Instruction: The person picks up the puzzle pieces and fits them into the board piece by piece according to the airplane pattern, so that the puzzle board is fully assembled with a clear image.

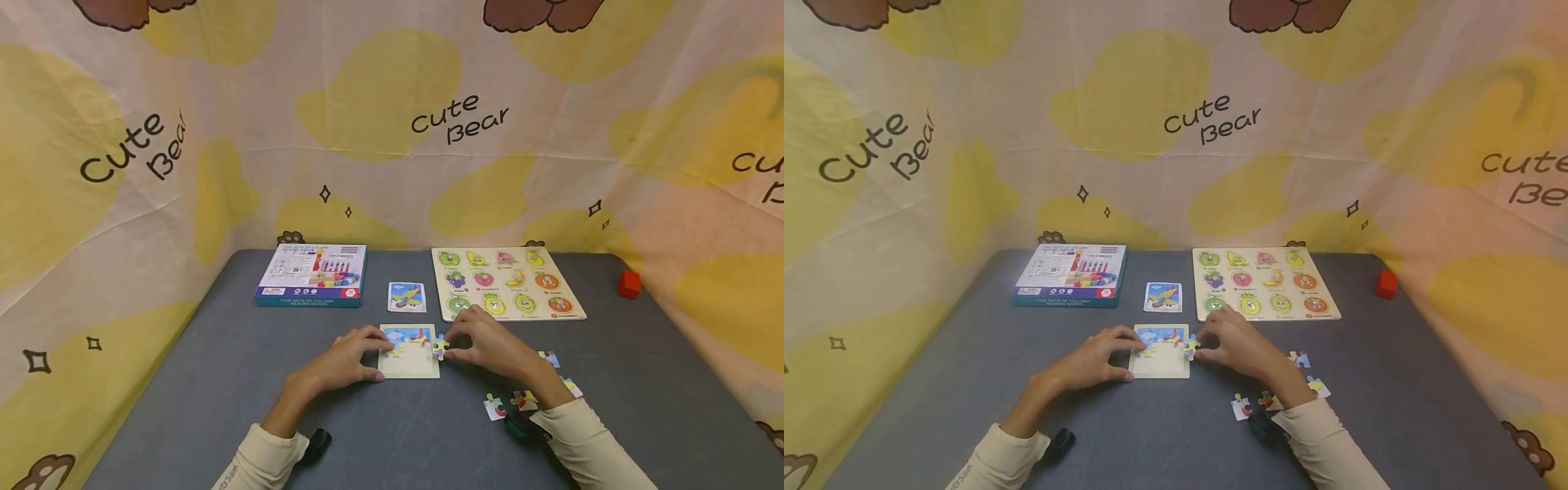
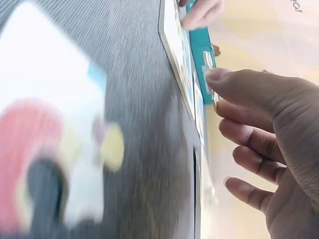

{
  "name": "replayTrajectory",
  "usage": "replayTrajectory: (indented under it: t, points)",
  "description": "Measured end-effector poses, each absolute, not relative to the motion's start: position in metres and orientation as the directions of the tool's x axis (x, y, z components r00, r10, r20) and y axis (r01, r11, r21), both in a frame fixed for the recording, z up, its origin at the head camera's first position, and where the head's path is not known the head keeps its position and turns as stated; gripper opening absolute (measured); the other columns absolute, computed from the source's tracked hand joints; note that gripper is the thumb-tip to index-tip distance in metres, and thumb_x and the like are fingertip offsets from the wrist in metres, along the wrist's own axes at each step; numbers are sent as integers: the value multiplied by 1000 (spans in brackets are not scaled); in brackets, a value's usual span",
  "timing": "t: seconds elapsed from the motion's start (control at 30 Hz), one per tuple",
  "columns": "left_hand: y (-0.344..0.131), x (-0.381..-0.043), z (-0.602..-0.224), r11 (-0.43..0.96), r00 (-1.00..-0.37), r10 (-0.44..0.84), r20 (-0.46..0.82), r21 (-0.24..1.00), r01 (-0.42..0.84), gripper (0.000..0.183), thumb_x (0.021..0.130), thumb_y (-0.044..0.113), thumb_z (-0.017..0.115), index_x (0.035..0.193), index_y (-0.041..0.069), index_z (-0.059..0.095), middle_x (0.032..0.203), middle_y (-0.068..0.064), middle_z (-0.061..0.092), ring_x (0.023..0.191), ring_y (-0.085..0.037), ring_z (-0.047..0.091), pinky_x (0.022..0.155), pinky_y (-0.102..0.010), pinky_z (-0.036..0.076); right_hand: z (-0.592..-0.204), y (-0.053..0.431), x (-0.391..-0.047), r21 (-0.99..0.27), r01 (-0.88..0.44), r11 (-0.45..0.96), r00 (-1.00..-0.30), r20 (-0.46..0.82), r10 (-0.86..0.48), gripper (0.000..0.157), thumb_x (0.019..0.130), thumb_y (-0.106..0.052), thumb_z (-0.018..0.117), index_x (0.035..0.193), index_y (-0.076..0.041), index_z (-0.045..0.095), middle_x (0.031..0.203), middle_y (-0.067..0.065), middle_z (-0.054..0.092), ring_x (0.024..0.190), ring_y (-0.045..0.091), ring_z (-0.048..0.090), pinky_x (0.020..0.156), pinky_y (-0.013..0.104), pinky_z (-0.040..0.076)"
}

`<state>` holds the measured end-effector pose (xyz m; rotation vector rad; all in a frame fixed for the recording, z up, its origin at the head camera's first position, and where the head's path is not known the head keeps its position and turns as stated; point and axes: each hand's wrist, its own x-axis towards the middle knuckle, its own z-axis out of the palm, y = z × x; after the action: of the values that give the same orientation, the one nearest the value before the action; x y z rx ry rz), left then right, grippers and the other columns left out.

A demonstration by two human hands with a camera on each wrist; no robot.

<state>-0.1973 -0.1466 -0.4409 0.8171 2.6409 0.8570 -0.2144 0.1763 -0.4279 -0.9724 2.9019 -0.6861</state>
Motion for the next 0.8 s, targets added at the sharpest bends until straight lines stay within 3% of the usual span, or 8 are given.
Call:
replayTrajectory:
  t: [0.1, 0.27, 0.5, 0.8]
  points:
    - [-147, -197, -441, 671, -812, 579, -70, 606, 427, 52, 92, 24, 85, 140, 12, 70, 145, -8, 57, 138, -34, 49, 110, -66, 33, -430, 166, -218, -399, -588, 704, -797, 137, -588, 23, 88, -34, 88, 104, -17, 82, 105, -5, 67, 107, 19, 55, 96, 47, 48]
    - [-147, -198, -441, 671, -812, 578, -73, 610, 423, 52, 92, 23, 84, 141, 14, 69, 145, -7, 57, 139, -33, 49, 110, -65, 34, -434, 152, -223, -377, -644, 666, -756, 176, -631, 22, 89, -34, 87, 102, -16, 82, 103, -4, 68, 106, 20, 58, 107, 52, 45]
    - [-147, -197, -441, 666, -811, 581, -62, 608, 431, 51, 92, 25, 85, 140, 13, 70, 144, -6, 58, 140, -32, 49, 110, -65, 34, -436, 135, -226, -361, -677, 641, -725, 179, -665, 20, 91, -29, 86, 103, -14, 83, 102, -4, 68, 101, 17, 56, 91, 41, 48]
    - [-148, -197, -441, 648, -805, 593, -27, 609, 457, 51, 91, 23, 85, 138, 11, 71, 141, -7, 60, 138, -32, 50, 107, -65, 36, -440, 124, -228, -379, -649, 660, -743, 128, -657, 18, 91, -26, 85, 102, -13, 83, 104, -2, 70, 103, 18, 57, 94, 42, 48]
